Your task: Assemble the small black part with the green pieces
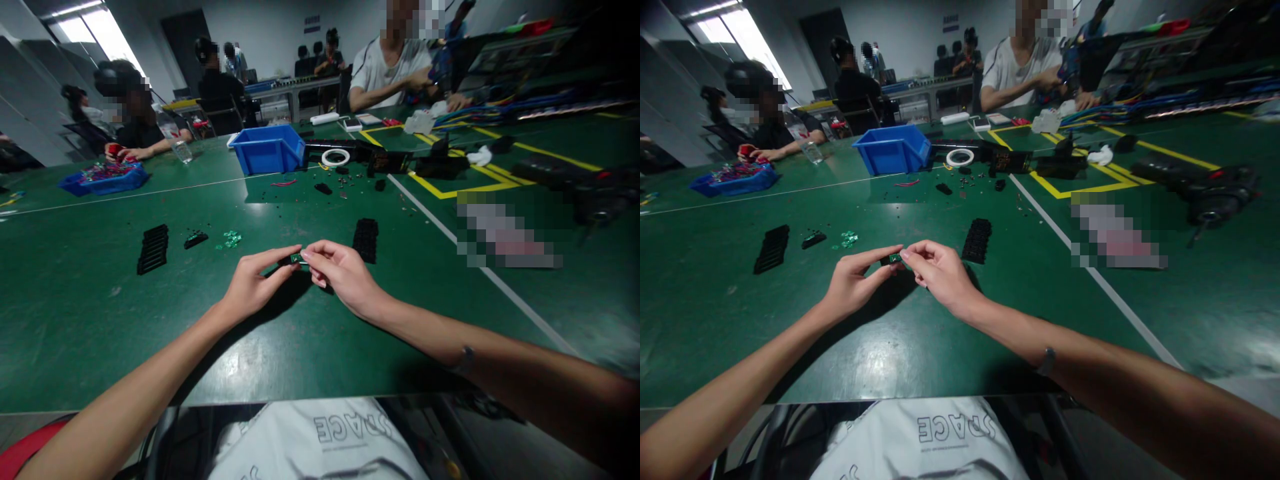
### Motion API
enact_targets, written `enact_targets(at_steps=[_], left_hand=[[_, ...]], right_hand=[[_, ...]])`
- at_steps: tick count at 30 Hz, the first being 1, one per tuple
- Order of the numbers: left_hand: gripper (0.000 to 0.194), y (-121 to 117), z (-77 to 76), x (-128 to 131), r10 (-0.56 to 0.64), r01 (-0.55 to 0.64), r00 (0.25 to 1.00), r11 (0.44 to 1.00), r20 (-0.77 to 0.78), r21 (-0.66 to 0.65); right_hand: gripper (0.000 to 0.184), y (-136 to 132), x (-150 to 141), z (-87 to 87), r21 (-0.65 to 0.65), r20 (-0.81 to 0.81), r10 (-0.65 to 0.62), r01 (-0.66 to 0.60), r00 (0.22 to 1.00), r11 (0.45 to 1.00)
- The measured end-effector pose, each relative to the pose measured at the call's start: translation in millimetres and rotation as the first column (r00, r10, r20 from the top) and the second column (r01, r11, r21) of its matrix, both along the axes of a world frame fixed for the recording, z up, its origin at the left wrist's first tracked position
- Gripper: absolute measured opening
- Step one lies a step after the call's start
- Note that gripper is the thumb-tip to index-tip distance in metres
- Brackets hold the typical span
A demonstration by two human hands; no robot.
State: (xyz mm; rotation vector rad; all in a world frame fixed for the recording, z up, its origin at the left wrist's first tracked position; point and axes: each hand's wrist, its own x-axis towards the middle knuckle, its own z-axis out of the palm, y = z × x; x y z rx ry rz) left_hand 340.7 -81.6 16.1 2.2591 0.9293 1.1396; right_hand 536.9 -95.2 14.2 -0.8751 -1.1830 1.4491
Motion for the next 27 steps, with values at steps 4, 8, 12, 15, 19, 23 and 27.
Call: enact_targets(at_steps=[4, 8, 12, 15, 19, 23, 27], left_hand=[[0.035, -1.0, 0.4, -0.3, -0.009, 0.009, 1.000, 1.000, -0.013, 0.013], [0.036, -1.1, -0.4, 0.2, -0.016, 0.016, 1.000, 1.000, -0.009, 0.013], [0.036, -0.7, -1.2, 0.5, -0.018, 0.018, 1.000, 1.000, -0.007, 0.015], [0.036, -0.5, -1.4, 0.5, -0.026, 0.026, 1.000, 1.000, -0.003, 0.017], [0.035, -0.4, -1.3, 0.7, -0.029, 0.029, 1.000, 0.999, -0.001, 0.014], [0.034, -0.9, -0.6, 1.0, -0.023, 0.023, 1.000, 1.000, -0.009, 0.010], [0.034, -1.1, -0.2, 0.9, -0.022, 0.023, 1.000, 1.000, -0.013, 0.011]], right_hand=[[0.031, -0.9, -0.1, -1.4, -0.021, -0.010, 0.022, -0.022, 1.000, 1.000], [0.028, -2.0, -0.6, -0.9, -0.021, -0.029, 0.031, -0.031, 0.999, 0.999], [0.029, -2.4, -1.0, -0.2, -0.031, -0.030, 0.028, -0.029, 0.999, 0.999], [0.029, -2.8, -1.5, -0.1, -0.031, -0.031, 0.024, -0.025, 0.999, 0.999], [0.029, -3.8, -2.1, -0.5, -0.031, -0.031, 0.013, -0.014, 0.999, 0.999], [0.030, -4.5, -2.6, 0.1, -0.030, -0.028, -0.001, 0.000, 1.000, 1.000], [0.033, -5.7, -2.9, 2.8, -0.029, -0.005, -0.019, 0.019, 1.000, 0.999]])
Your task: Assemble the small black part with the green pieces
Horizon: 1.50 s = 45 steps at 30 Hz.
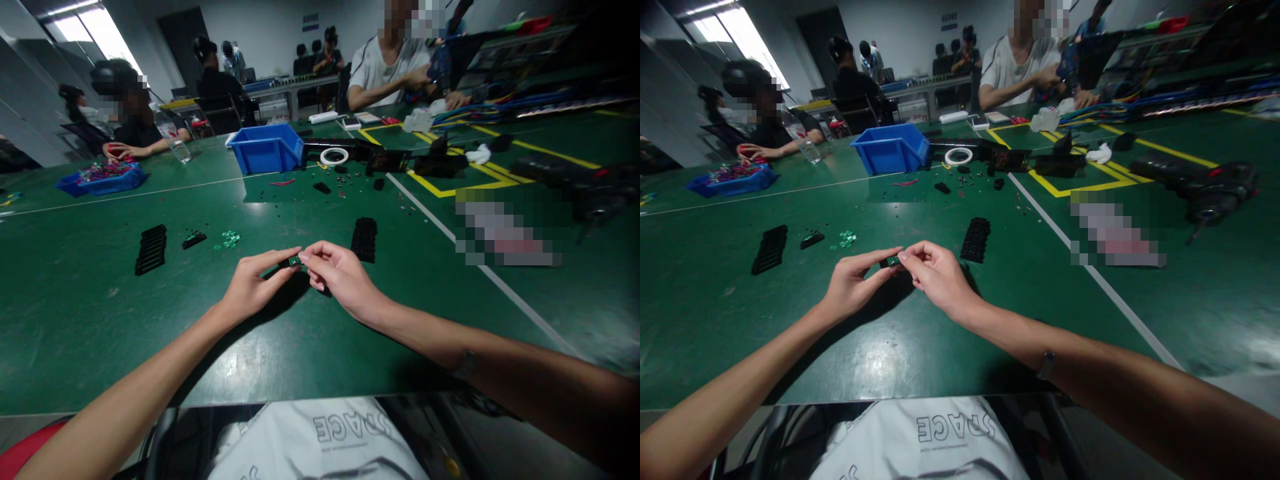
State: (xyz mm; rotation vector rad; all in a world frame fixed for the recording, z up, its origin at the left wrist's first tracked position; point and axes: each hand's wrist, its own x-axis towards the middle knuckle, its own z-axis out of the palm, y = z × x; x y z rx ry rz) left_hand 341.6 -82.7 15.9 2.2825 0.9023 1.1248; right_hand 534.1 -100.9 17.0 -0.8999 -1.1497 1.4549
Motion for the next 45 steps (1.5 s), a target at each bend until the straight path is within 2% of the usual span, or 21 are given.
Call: enact_targets(at_steps=[15, 23, 26, 29, 32, 35, 39, 45], left_hand=[[0.036, 1.7, -2.1, -0.3, 0.010, -0.010, 1.000, 1.000, -0.009, 0.007], [0.037, 2.8, -3.9, -1.8, 0.019, -0.020, 0.999, 1.000, -0.033, -0.003], [0.038, 1.0, -2.4, -1.1, 0.046, -0.048, 0.998, 0.998, -0.053, -0.048], [0.039, -2.4, 0.5, 1.3, 0.070, -0.075, 0.997, 0.986, -0.042, -0.146], [0.036, -5.6, 3.7, 5.4, 0.094, -0.080, 0.995, 0.952, 0.033, -0.295], [0.037, -7.2, 5.6, 9.5, 0.149, -0.112, 0.986, 0.921, 0.073, -0.372], [0.037, -7.1, 6.0, 11.9, 0.183, -0.135, 0.980, 0.894, 0.075, -0.427], [0.036, -5.5, 4.2, 11.1, 0.204, -0.155, 0.977, 0.887, 0.067, -0.435]], right_hand=[[0.029, -0.4, 1.4, 1.7, 0.026, 0.028, -0.003, 0.002, 1.000, 1.000], [0.031, -0.3, 1.8, -1.4, 0.009, -0.009, 0.007, -0.007, 1.000, 1.000], [0.029, 0.9, 1.4, -3.9, 0.010, -0.007, -0.007, 0.007, 1.000, 1.000], [0.025, 2.3, 0.6, -6.6, 0.042, -0.001, -0.028, 0.028, 1.000, 0.999], [0.022, 2.7, -0.7, -8.1, 0.075, 0.012, -0.050, 0.049, 0.999, 0.996], [0.018, 1.7, -1.8, -8.4, 0.113, 0.054, -0.089, 0.083, 0.995, 0.990], [0.014, -0.8, -2.3, -6.8, 0.130, 0.084, -0.112, 0.101, 0.990, 0.986], [0.012, -3.4, -1.4, -4.3, 0.147, 0.118, -0.134, 0.116, 0.984, 0.982]])
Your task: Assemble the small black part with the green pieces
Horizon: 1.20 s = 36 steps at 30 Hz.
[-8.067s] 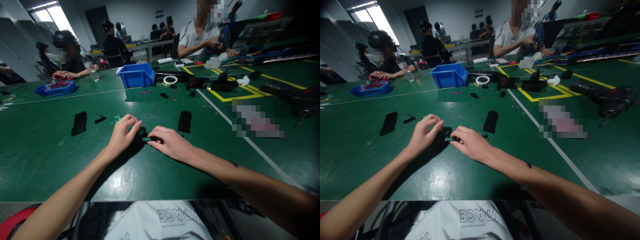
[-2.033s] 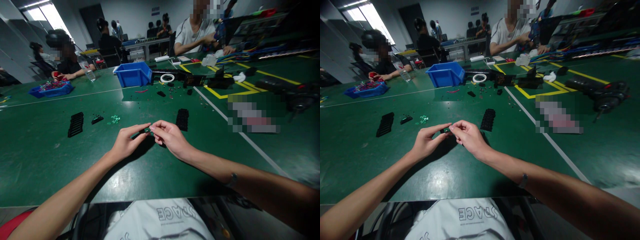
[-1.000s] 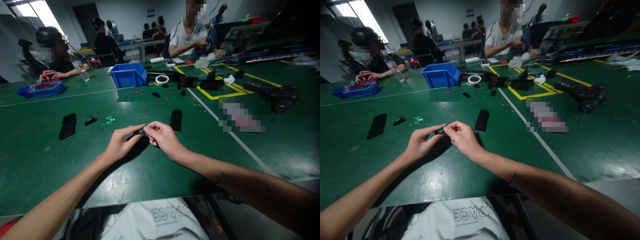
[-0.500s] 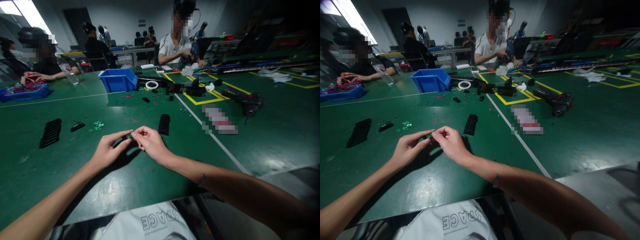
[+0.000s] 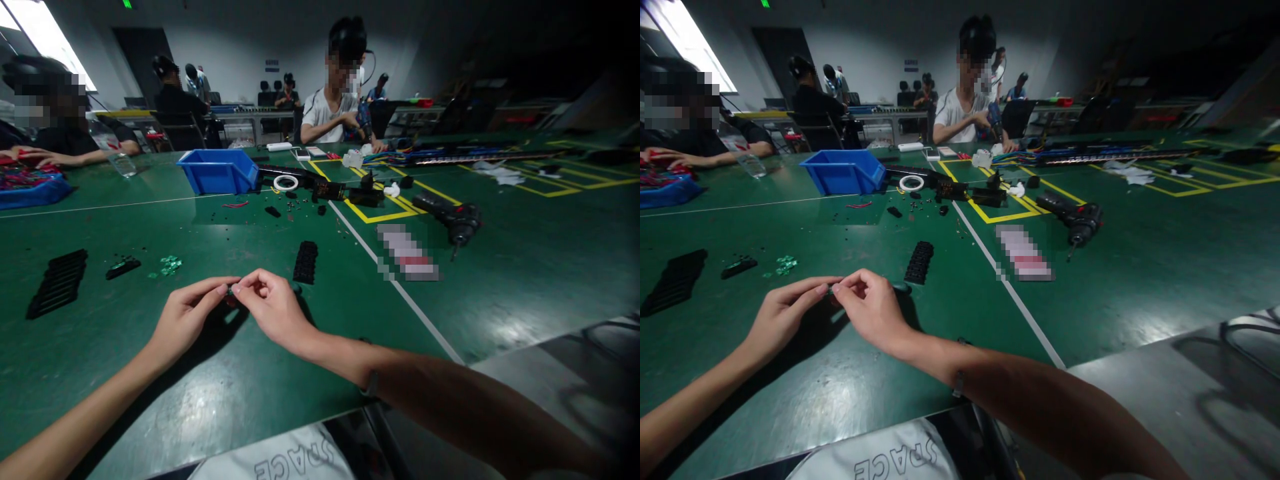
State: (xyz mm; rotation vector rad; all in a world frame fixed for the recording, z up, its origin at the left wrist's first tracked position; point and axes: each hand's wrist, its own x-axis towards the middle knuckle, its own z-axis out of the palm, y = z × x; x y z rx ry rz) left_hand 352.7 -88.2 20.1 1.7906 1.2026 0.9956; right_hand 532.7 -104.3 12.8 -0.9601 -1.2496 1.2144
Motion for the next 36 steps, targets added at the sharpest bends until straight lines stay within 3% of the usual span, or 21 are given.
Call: enact_targets(at_steps=[12, 23, 36], left_hand=[[0.031, 3.1, -2.4, -5.7, -0.009, 0.010, 0.999, 1.000, 0.051, -0.020], [0.030, 2.0, -9.9, -4.2, -0.139, 0.159, 0.977, 0.980, 0.164, -0.116], [0.036, -6.1, -8.0, 9.2, -0.015, 0.026, 0.980, 0.998, 0.200, -0.056]], right_hand=[[0.022, 0.6, 2.2, -8.0, 0.109, 0.174, -0.073, 0.055, 0.982, 0.993], [0.027, 2.4, 11.1, -1.5, 0.172, 0.350, 0.058, -0.125, 0.935, 0.977], [0.025, 3.7, 10.0, 2.2, 0.254, 0.364, 0.012, -0.111, 0.931, 0.961]])
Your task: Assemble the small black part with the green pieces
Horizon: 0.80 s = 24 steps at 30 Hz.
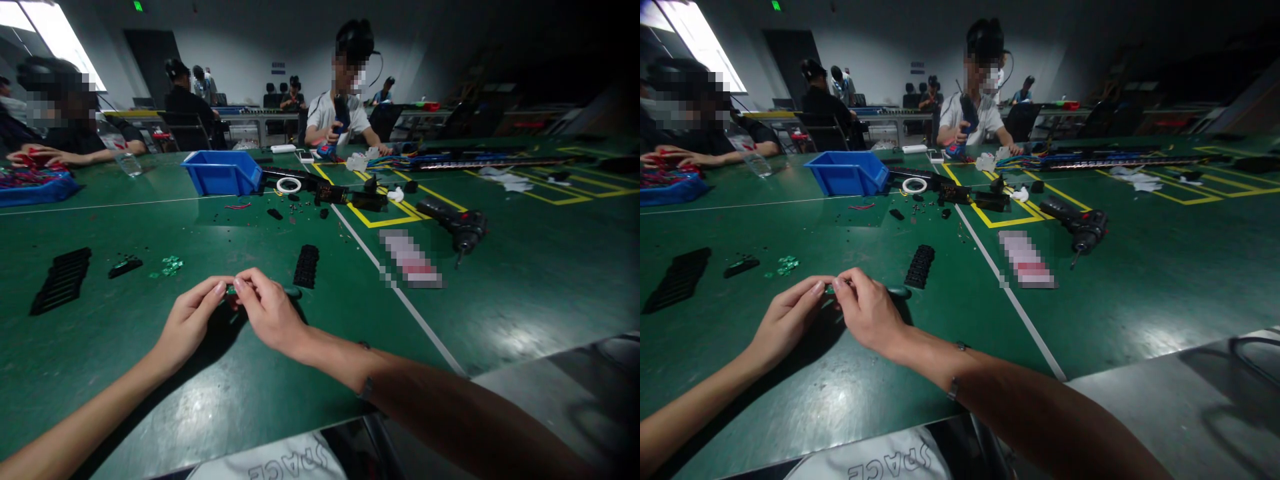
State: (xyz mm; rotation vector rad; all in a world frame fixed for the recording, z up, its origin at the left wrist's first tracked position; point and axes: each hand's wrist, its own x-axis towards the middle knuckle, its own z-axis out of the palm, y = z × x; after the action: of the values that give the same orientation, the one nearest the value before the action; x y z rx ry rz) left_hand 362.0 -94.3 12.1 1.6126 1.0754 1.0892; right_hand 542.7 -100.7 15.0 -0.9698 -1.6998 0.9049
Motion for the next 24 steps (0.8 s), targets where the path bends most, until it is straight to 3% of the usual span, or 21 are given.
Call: enact_targets(at_steps=[10, 18, 24], left_hand=[[0.033, -3.2, 1.8, 16.5, 0.075, -0.067, 0.996, 0.988, -0.056, 0.141], [0.034, -7.4, 5.0, 17.5, 0.026, -0.020, 0.999, 0.988, -0.032, 0.155], [0.034, -8.2, 1.5, 18.7, 0.074, -0.065, 0.997, 0.973, -0.034, 0.220]], right_hand=[[0.027, 3.7, -7.7, -7.1, 0.029, -0.015, -0.053, 0.054, 0.998, 0.998], [0.028, 5.9, -14.0, -8.1, -0.029, -0.049, -0.059, 0.057, 0.997, 0.998], [0.029, 4.3, -20.5, -9.4, -0.024, -0.072, -0.077, 0.075, 0.994, 0.997]])
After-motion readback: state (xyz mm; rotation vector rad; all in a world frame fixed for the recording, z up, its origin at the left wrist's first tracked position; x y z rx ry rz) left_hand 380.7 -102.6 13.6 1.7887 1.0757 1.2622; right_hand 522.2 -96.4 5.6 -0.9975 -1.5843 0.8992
